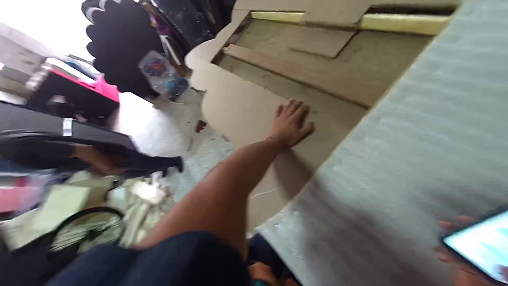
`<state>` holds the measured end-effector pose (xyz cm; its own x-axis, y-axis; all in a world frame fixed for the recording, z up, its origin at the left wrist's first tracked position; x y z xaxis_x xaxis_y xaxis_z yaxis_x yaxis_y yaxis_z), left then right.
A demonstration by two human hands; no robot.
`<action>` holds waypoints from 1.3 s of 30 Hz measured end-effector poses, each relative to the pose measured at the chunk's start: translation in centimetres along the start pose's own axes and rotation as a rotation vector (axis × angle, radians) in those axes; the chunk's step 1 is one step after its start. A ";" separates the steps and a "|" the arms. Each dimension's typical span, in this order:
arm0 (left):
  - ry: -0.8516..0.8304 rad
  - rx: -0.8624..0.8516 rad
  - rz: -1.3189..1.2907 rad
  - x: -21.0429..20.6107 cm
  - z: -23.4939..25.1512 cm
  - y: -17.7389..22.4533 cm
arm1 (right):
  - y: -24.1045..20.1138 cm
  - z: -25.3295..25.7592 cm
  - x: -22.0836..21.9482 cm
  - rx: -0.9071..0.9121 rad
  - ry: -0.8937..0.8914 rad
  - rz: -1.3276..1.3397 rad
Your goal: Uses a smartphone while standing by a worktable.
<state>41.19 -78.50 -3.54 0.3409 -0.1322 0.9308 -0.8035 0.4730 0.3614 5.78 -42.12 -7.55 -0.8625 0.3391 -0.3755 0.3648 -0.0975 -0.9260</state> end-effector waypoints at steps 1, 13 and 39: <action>0.008 -0.024 -0.005 0.3 0.6 0.2 | -0.8 0.0 -1.1 0.035 0.075 -0.042; -0.003 -0.041 -0.076 -0.7 0.6 0.8 | -3.2 -0.6 -2.8 0.126 0.065 -0.065; 0.036 -0.064 -0.070 -0.9 0.8 1.0 | -3.2 -0.2 -2.3 0.128 0.034 0.042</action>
Point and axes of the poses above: each hand's wrist, its own z-axis towards the middle knuckle, its own x-axis out of the back of the hand, y = z × x, the point moved 4 cm from there along z, towards the middle knuckle, and after that the axes turned 13 degrees about -z, right-handed, at the moved point
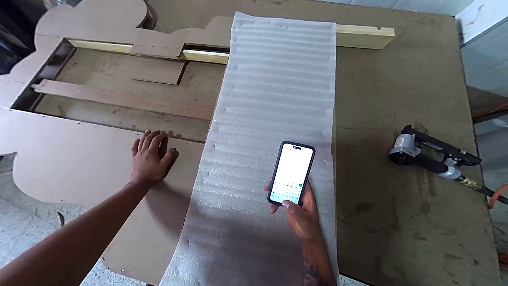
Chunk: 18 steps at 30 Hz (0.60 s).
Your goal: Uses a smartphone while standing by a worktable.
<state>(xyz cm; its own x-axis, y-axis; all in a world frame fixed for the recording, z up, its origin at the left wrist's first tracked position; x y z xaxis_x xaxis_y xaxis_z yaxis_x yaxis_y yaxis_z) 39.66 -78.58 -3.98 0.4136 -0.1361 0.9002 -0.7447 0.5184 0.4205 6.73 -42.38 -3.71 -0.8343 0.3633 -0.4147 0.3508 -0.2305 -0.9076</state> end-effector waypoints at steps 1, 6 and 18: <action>0.001 -0.004 0.001 0.0 0.0 -0.1 | 0.0 0.1 0.0 0.004 0.004 0.009; 0.000 -0.011 0.026 0.0 0.0 0.0 | 0.2 1.4 -0.5 0.029 0.021 0.045; 0.051 -0.018 0.040 0.0 0.1 -0.3 | 1.3 10.8 -3.2 0.059 0.053 0.019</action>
Point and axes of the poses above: each hand's wrist, its own z-axis towards the middle knuckle, its own x-axis out of the back of the hand, y = z × x, the point moved 4 cm from there along z, towards the middle knuckle, and after that the axes turned 13 degrees about -z, right-handed, at the moved point
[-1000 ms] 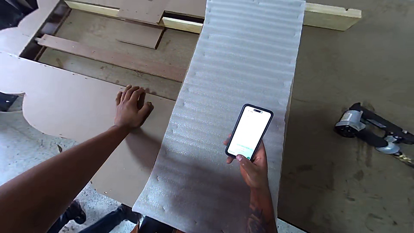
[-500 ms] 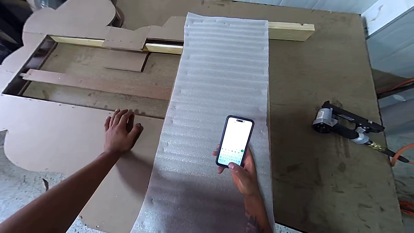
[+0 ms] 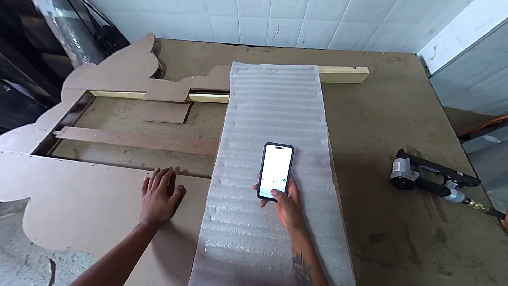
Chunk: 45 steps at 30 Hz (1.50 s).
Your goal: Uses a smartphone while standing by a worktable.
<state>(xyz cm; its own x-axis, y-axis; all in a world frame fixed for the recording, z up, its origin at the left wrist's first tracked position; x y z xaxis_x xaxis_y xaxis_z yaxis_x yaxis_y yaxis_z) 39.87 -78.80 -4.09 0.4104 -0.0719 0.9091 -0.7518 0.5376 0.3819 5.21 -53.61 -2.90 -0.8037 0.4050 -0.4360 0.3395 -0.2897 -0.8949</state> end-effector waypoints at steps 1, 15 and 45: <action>-0.002 -0.002 0.008 0.0 0.0 0.1 | 0.2 0.6 -0.1 0.004 -0.001 -0.004; -0.005 0.003 0.020 0.2 -0.2 0.2 | 0.3 0.9 -0.4 0.031 0.045 -0.040; -0.036 0.074 0.044 0.6 -0.4 1.3 | 0.7 0.5 -0.1 0.046 0.026 -0.007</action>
Point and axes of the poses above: each hand's wrist, its own z-axis towards the middle knuckle, its own x-axis out of the back of the hand, y = z × x, the point moved 4 cm from there along z, towards the middle knuckle, and after that the axes turned 13 degrees about -z, right-handed, at the moved point
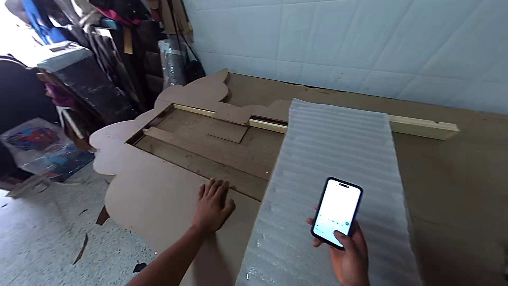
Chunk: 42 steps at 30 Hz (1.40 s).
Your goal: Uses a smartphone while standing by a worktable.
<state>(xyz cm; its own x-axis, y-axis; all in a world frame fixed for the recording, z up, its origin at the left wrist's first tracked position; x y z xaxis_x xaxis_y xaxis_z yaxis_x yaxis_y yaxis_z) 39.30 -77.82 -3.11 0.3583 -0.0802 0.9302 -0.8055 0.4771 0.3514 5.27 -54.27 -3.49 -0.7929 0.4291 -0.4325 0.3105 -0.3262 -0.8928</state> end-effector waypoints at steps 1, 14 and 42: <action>0.011 -0.010 -0.003 -0.1 0.0 -0.1 | 0.0 0.0 -0.2 0.010 -0.004 0.009; 0.069 -0.090 -0.049 -0.8 0.0 -1.0 | -1.0 -0.5 -1.5 0.054 -0.063 0.109; 0.057 -0.102 -0.057 -1.3 0.1 -1.6 | -1.6 -0.4 -1.2 0.072 -0.061 0.101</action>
<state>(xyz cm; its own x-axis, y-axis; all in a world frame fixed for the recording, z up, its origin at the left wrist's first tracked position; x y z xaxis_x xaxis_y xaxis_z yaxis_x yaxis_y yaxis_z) 40.07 -78.62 -4.87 0.4309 -0.0616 0.9003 -0.7319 0.5598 0.3886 5.99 -53.93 -1.62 -0.7903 0.3400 -0.5098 0.3540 -0.4258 -0.8327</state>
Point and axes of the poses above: each hand's wrist, its own z-axis towards the middle knuckle, its own x-axis out of the back of the hand, y = z × x, the point moved 4 cm from there along z, towards the middle knuckle, and after that the axes turned 13 degrees about -z, right-handed, at the moved point
